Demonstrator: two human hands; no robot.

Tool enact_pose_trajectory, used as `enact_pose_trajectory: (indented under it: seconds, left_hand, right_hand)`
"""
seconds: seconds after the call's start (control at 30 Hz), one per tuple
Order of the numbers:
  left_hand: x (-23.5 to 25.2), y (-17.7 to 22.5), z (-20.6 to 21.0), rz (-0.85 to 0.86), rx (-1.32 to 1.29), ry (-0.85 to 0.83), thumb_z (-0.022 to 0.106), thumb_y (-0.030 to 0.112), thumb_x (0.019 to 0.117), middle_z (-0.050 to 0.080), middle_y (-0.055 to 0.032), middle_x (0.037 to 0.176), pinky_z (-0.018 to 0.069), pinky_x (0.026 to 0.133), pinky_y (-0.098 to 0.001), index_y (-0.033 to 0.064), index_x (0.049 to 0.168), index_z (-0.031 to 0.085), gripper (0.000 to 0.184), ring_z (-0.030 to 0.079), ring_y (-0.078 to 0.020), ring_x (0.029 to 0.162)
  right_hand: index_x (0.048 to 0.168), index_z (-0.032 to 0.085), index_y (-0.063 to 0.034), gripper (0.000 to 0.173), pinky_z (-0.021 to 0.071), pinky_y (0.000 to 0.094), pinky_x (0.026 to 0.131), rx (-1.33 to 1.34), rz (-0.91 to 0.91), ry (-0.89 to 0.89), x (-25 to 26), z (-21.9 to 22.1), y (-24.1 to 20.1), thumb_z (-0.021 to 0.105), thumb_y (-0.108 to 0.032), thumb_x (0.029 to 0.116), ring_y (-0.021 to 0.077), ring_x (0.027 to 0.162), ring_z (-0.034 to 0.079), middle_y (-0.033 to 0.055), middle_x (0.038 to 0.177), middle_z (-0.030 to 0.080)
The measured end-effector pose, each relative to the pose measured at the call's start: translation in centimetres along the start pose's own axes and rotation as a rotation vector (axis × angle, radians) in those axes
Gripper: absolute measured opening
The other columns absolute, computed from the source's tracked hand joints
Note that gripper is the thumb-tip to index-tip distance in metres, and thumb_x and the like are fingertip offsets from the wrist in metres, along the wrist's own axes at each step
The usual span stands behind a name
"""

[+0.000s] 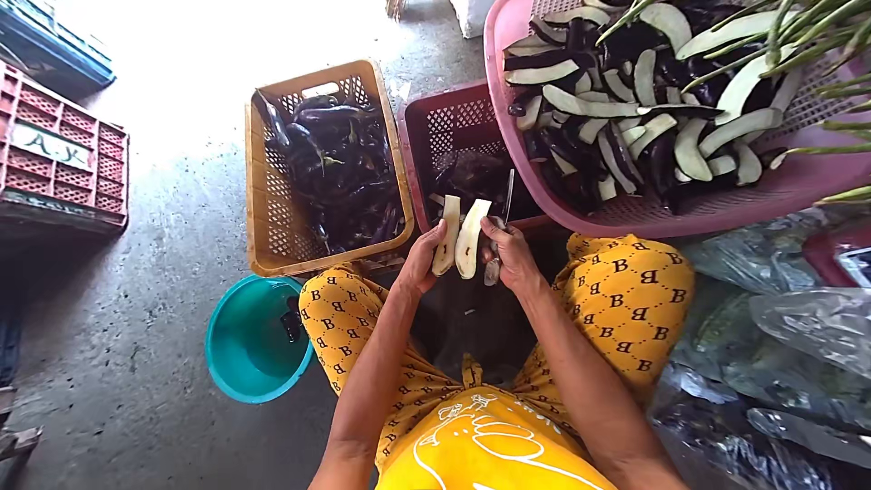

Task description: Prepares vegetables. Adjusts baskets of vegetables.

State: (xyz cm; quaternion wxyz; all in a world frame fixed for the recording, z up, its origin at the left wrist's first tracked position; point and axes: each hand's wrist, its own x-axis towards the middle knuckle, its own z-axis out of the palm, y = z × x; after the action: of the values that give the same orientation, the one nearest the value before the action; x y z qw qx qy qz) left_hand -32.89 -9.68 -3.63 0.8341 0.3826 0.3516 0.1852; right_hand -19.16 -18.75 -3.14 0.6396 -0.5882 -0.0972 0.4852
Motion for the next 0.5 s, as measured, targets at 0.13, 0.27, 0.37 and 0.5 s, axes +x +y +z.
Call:
enact_pose_trajectory:
  seconds: [0.13, 0.27, 0.37, 0.5]
  left_hand:
    - [0.07, -0.02, 0.13, -0.010, -0.046, 0.014, 0.028, 0.034, 0.1133, 0.073, -0.0042, 0.101, 0.0602, 0.072, -0.0247, 0.0093, 0.126, 0.062, 0.044, 0.071, -0.0095, 0.083]
    - [0.32, -0.23, 0.10, -0.013, -0.064, 0.007, 0.028, 0.034, 0.1132, 0.073, -0.0046, 0.100, 0.0603, 0.072, -0.0249, 0.0094, 0.125, 0.062, 0.044, 0.071, -0.0099, 0.083]
    - [0.38, -0.24, 0.10, -0.019, 0.007, 0.012, 0.037, 0.027, 0.1114, 0.072, -0.0041, 0.099, 0.0598, 0.071, -0.0243, 0.0092, 0.128, 0.059, 0.033, 0.070, -0.0090, 0.082]
    - [0.56, -0.36, 0.03, 0.030, 0.149, 0.045, 0.053, 0.008, 0.1021, 0.068, -0.0043, 0.101, 0.0563, 0.067, -0.0227, 0.0071, 0.127, 0.058, 0.025, 0.066, -0.0080, 0.078]
  right_hand:
    - [0.108, 0.063, -0.0073, 0.018, 0.0405, 0.0150, 0.041, 0.015, -0.008, 0.010, 0.02, 0.06, 0.10, 0.052, -0.021, 0.1082, 0.0001, 0.042, 0.042, -0.0058, 0.060, 0.051]
    - [0.107, 0.062, -0.0078, 0.018, 0.0407, 0.0152, 0.041, 0.028, -0.006, 0.016, 0.08, 0.07, 0.18, 0.052, -0.022, 0.1086, 0.0004, 0.042, 0.042, -0.0057, 0.059, 0.051]
    - [0.106, 0.063, -0.0082, 0.016, 0.0417, 0.0158, 0.042, 0.037, -0.025, 0.011, 0.11, 0.01, 0.41, 0.052, -0.021, 0.1083, 0.0009, 0.041, 0.042, -0.0057, 0.058, 0.050]
    - [0.105, 0.063, -0.0062, 0.015, 0.0410, 0.0160, 0.041, -0.009, -0.061, -0.007, 0.13, -0.03, 0.46, 0.053, -0.016, 0.1076, 0.0012, 0.040, 0.042, -0.0051, 0.054, 0.049]
